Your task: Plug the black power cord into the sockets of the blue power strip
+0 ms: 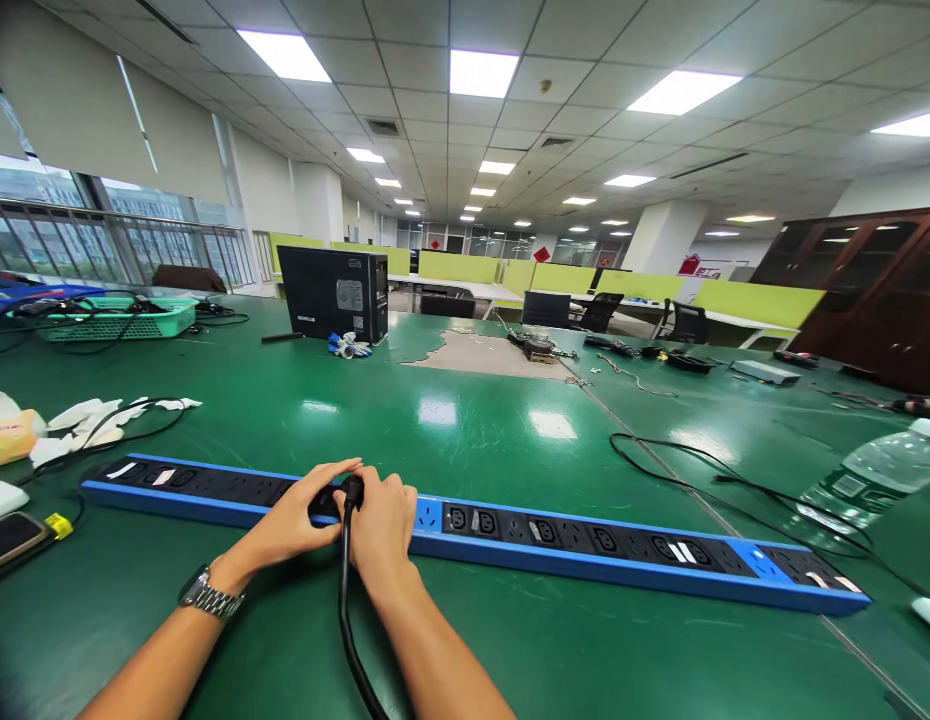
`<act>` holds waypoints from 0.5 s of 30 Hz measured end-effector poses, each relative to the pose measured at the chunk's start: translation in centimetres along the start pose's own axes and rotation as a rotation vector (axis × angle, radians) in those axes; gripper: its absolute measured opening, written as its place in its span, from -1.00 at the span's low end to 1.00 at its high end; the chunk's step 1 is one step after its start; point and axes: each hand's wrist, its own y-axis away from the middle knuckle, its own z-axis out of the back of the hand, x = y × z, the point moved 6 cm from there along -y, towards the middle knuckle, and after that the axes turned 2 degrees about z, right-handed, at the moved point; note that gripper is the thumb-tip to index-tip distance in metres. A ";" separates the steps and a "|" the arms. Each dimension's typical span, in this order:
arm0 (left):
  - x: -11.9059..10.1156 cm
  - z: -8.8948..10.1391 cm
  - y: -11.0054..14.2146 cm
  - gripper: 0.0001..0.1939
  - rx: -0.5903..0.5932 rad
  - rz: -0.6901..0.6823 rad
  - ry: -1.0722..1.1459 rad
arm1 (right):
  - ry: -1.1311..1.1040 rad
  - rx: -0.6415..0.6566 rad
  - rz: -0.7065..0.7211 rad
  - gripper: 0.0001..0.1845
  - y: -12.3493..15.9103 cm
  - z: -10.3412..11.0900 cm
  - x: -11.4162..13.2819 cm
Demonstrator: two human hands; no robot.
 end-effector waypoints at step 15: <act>0.0 0.0 0.0 -0.48 0.109 -0.040 0.100 | -0.111 0.065 0.197 -0.63 1.5 -0.1 0.2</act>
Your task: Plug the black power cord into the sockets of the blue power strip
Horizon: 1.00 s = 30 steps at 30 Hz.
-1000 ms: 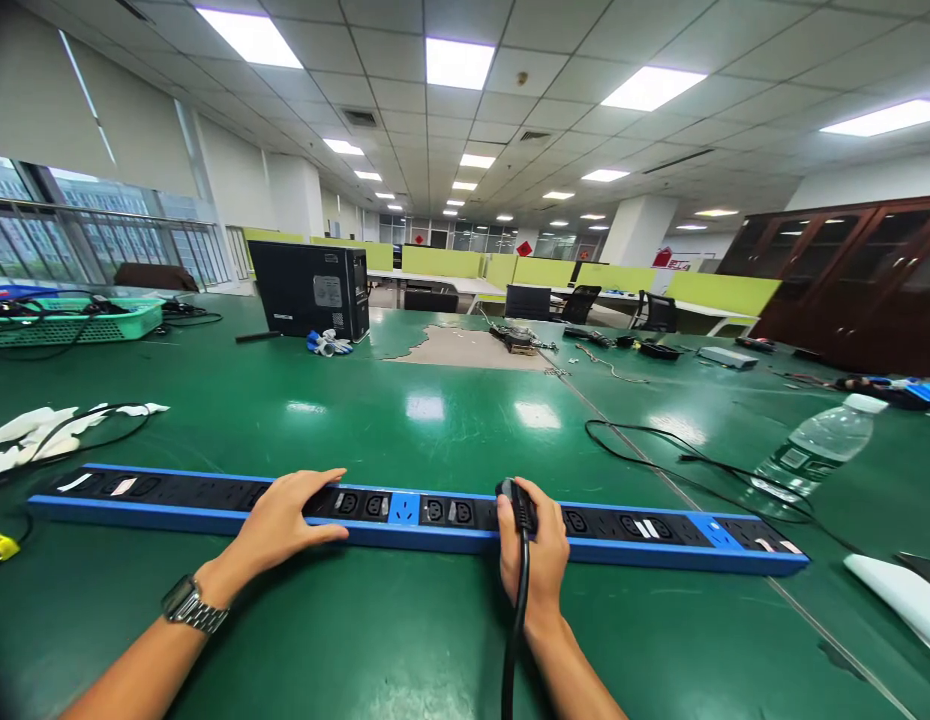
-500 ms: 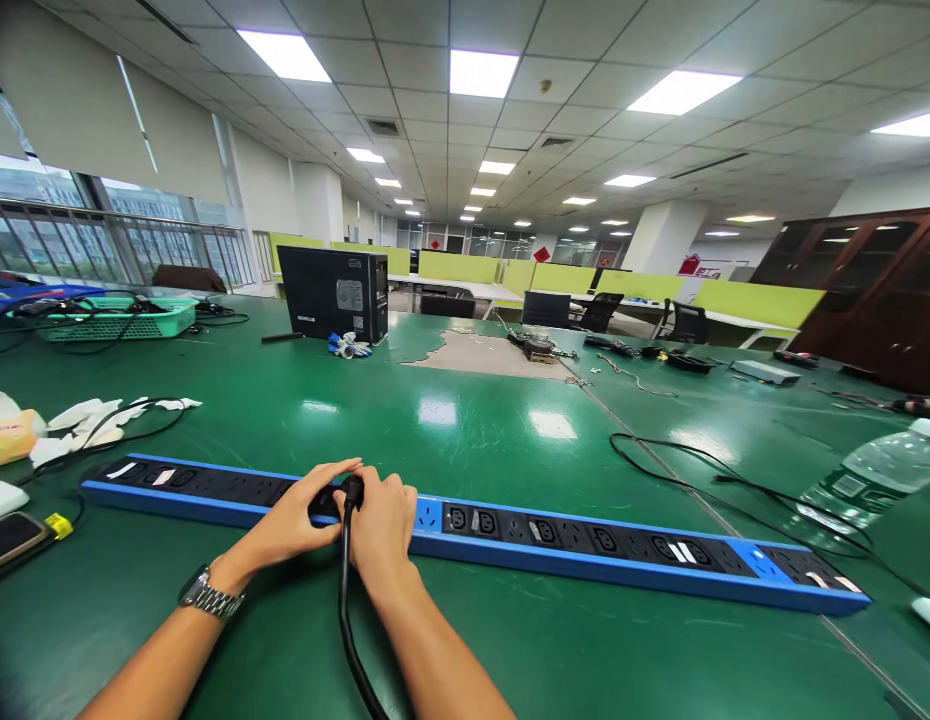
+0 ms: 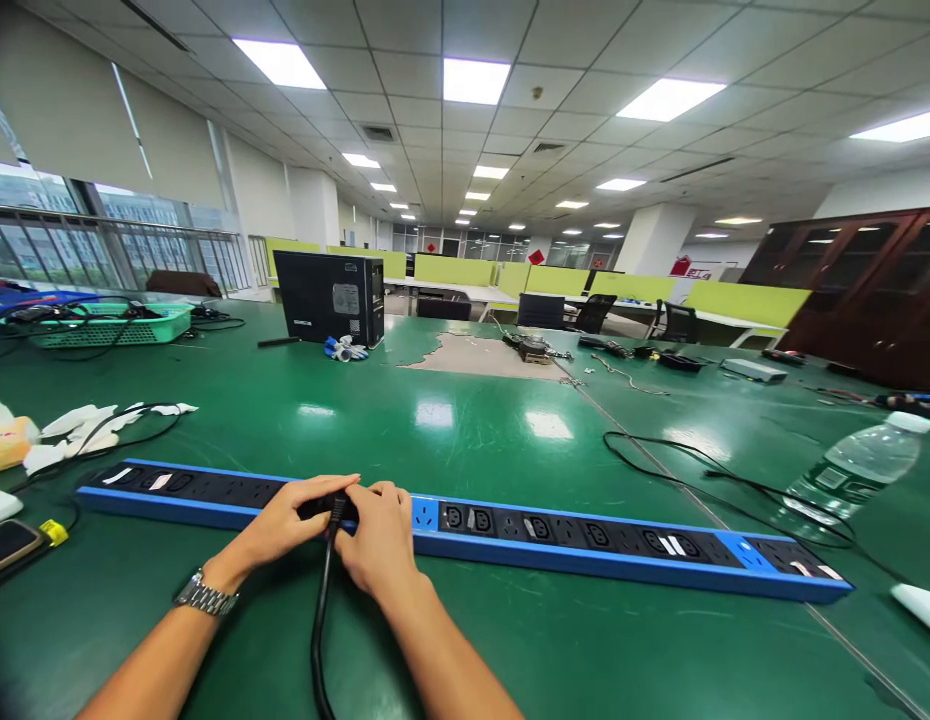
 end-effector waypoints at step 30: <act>0.8 0.6 1.0 -0.66 -0.006 0.035 -0.275 | -0.017 -0.527 -0.065 -0.78 6.1 7.7 -11.7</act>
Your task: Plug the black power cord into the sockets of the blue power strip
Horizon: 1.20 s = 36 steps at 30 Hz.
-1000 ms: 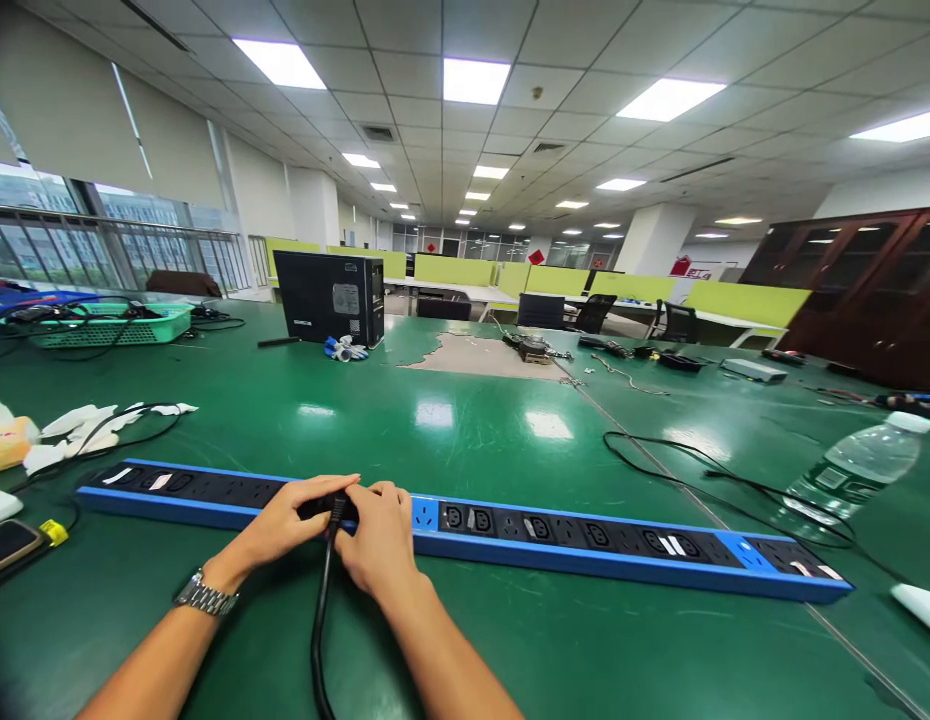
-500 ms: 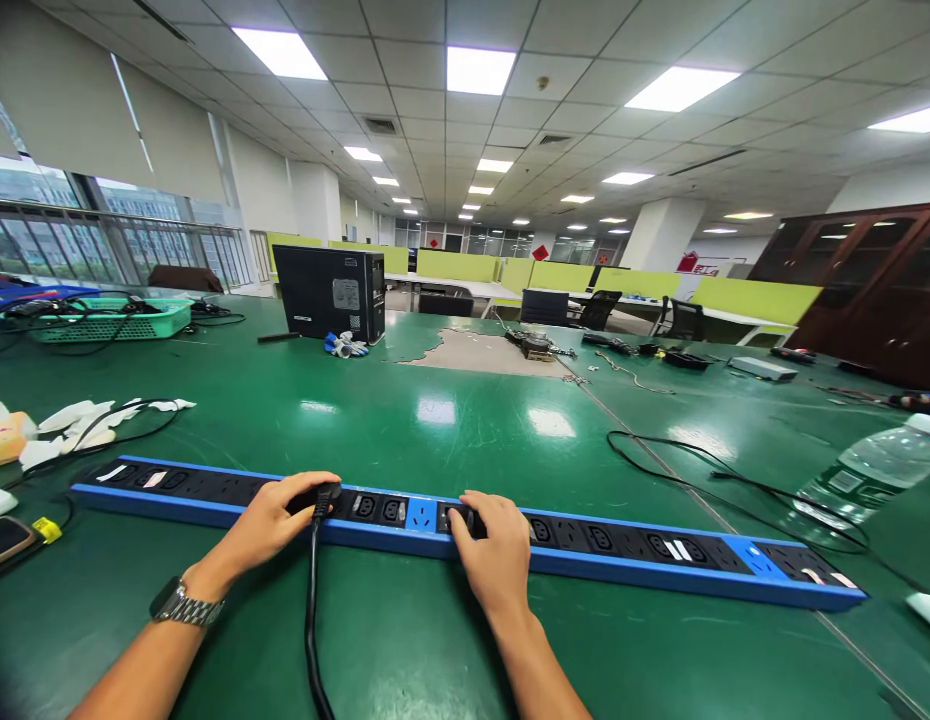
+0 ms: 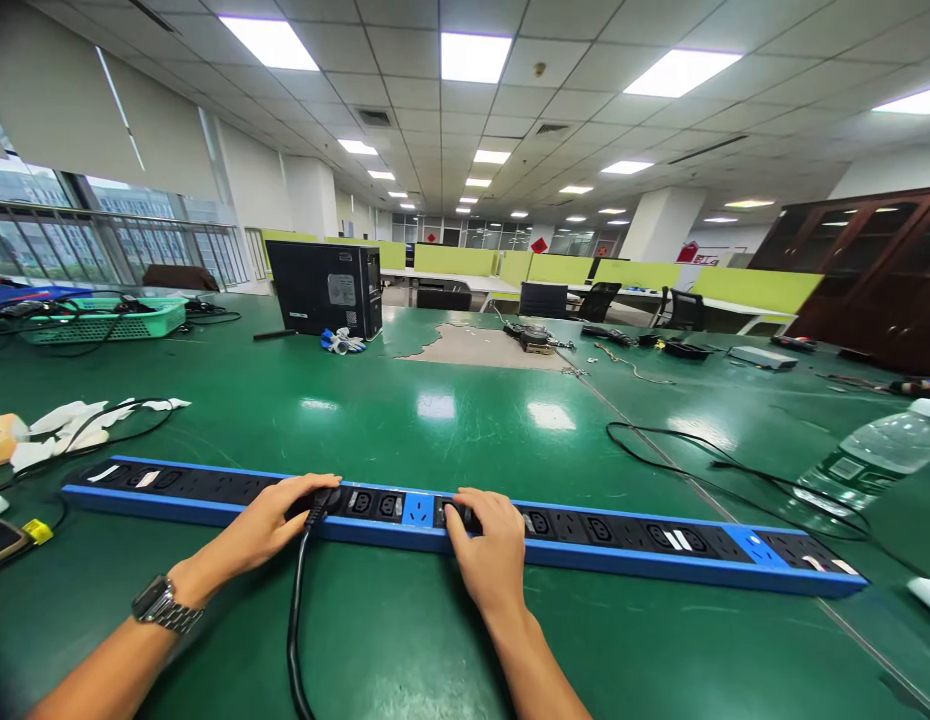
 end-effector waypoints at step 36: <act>-8.2 -7.4 -3.7 -0.64 -0.137 -0.078 -0.015 | -0.047 0.152 0.015 -0.62 0.5 -0.9 1.8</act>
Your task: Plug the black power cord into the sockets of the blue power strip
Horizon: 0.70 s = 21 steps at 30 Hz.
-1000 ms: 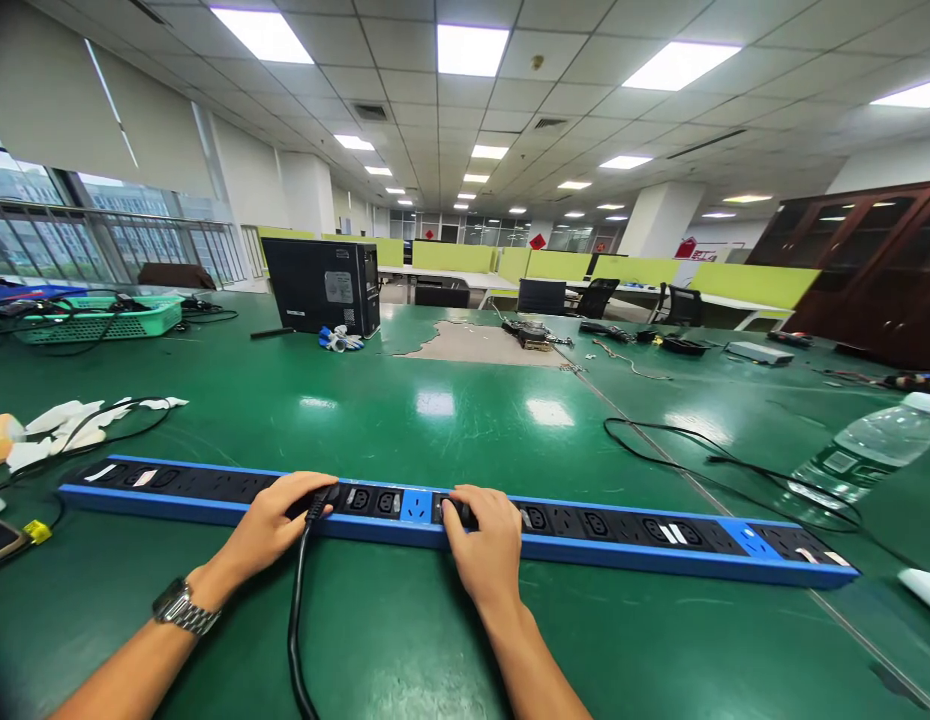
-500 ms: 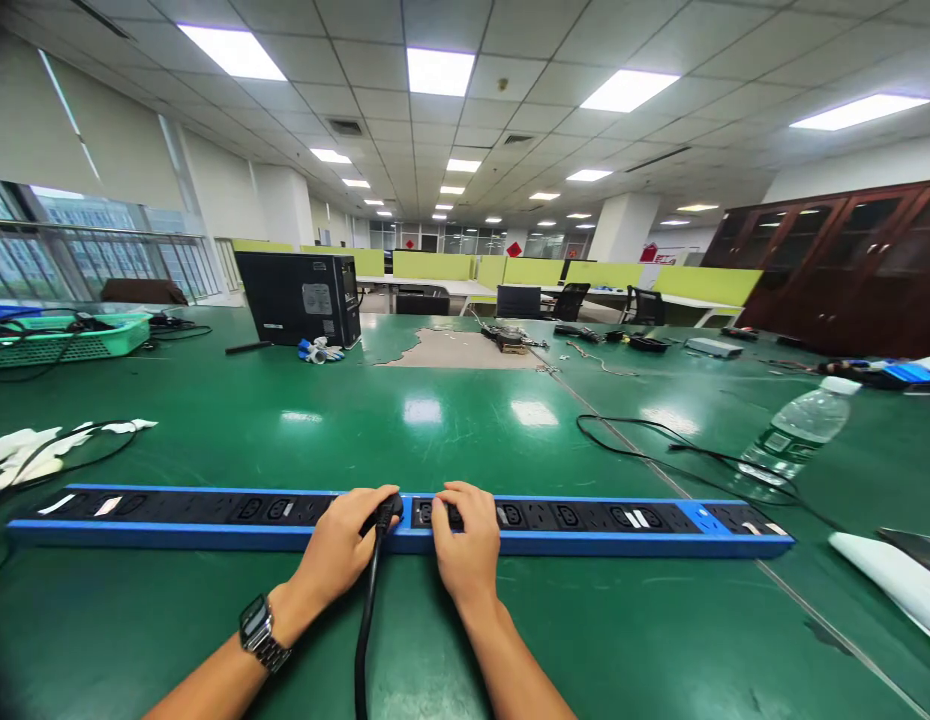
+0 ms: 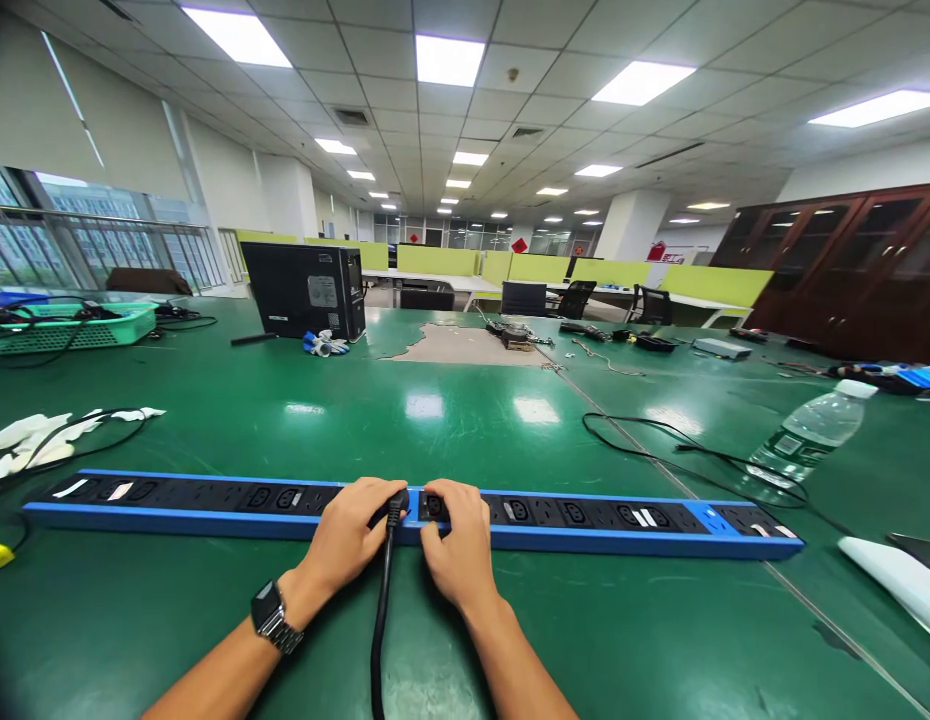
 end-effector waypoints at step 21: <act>0.2 -0.7 0.4 -0.13 0.103 -0.003 -0.088 | 0.112 0.007 0.175 -0.66 0.0 -1.5 1.6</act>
